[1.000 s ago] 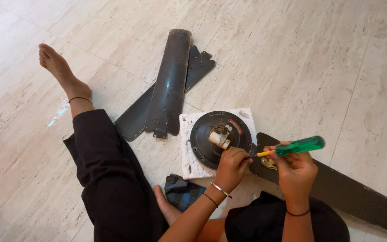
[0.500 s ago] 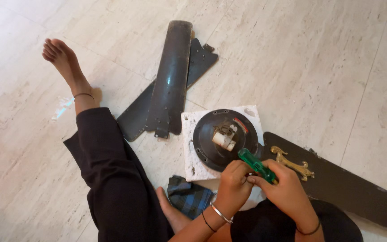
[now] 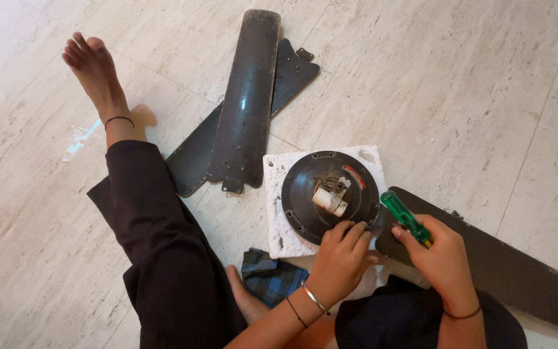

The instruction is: The person sits on the floor and uses a screwdriver to adjust the internal components of a ceiling fan motor. They repeatedly tighten or loosen screws on the motor housing while fan blades lie nearby.

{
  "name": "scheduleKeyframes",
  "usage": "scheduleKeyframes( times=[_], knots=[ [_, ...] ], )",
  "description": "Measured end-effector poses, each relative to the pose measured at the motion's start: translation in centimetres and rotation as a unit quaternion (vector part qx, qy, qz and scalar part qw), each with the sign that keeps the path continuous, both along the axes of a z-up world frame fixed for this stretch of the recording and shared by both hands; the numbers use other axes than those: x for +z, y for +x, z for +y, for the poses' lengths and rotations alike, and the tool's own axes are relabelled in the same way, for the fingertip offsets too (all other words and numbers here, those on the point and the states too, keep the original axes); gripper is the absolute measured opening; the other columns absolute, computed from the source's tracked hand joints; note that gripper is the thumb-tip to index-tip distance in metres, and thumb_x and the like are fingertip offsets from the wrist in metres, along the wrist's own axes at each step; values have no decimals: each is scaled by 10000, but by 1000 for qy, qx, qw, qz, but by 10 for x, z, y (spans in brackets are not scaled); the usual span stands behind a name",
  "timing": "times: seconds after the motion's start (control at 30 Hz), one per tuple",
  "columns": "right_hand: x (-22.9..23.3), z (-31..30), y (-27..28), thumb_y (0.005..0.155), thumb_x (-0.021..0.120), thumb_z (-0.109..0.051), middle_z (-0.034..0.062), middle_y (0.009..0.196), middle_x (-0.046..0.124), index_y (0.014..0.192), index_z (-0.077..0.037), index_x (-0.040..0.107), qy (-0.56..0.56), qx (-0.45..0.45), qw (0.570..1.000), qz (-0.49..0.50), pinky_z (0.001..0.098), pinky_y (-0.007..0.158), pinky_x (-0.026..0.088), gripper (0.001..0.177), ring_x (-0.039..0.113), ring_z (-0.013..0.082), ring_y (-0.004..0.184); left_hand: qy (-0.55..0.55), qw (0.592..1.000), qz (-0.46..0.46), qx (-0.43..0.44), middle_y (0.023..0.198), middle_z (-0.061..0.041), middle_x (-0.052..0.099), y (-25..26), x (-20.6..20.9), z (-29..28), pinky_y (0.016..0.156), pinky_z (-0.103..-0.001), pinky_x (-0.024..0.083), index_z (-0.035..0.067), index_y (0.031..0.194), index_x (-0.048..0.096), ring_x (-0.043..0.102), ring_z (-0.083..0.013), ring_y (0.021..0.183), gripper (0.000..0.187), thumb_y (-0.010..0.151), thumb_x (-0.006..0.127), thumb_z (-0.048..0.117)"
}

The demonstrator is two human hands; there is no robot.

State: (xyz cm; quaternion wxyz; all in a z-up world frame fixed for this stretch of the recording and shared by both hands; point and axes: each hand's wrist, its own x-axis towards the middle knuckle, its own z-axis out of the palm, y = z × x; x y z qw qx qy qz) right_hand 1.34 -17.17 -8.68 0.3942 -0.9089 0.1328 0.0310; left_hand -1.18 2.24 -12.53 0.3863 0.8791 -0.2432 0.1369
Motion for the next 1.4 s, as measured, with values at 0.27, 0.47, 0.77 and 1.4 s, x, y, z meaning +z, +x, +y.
scheduleKeyframes(
  times=[0.27, 0.47, 0.77, 1.4],
  knots=[
    [-40, 13, 12, 810, 805, -215, 144, 902, 712, 1024, -50, 739, -84, 103, 988, -79, 405, 670, 527, 277, 681, 325, 759, 118, 987, -100, 40, 1416, -105, 631, -3, -24, -9, 1005, -391, 414, 2, 1278, 693, 539, -278, 1313, 396, 905, 609, 108],
    [-44, 18, 16, 806, 790, -206, 152, 997, 725, 1013, -47, 734, -129, 129, 977, -111, 459, 720, 533, 267, 683, 388, 885, 140, 982, -115, 49, 1412, -115, 633, -6, -31, -11, 1037, -385, 412, 0, 1274, 698, 538, -265, 1325, 403, 899, 586, 95],
    [-45, 25, 19, 863, 688, -128, 149, 1042, 681, 990, -19, 680, -66, 100, 975, -186, 455, 773, 541, 168, 670, 387, 916, 185, 976, -110, 41, 1474, -117, 591, -11, -36, -12, 1052, -390, 404, 7, 1322, 669, 523, -276, 1320, 465, 875, 596, 110],
    [-40, 27, 12, 848, 689, -152, 109, 993, 692, 963, -86, 709, -127, 131, 978, -105, 482, 745, 535, 134, 673, 384, 885, 123, 992, -33, 26, 1517, -71, 566, -63, -6, 39, 1097, -484, 397, 62, 1427, 589, 504, -336, 1291, 625, 804, 630, 30]
  ],
)
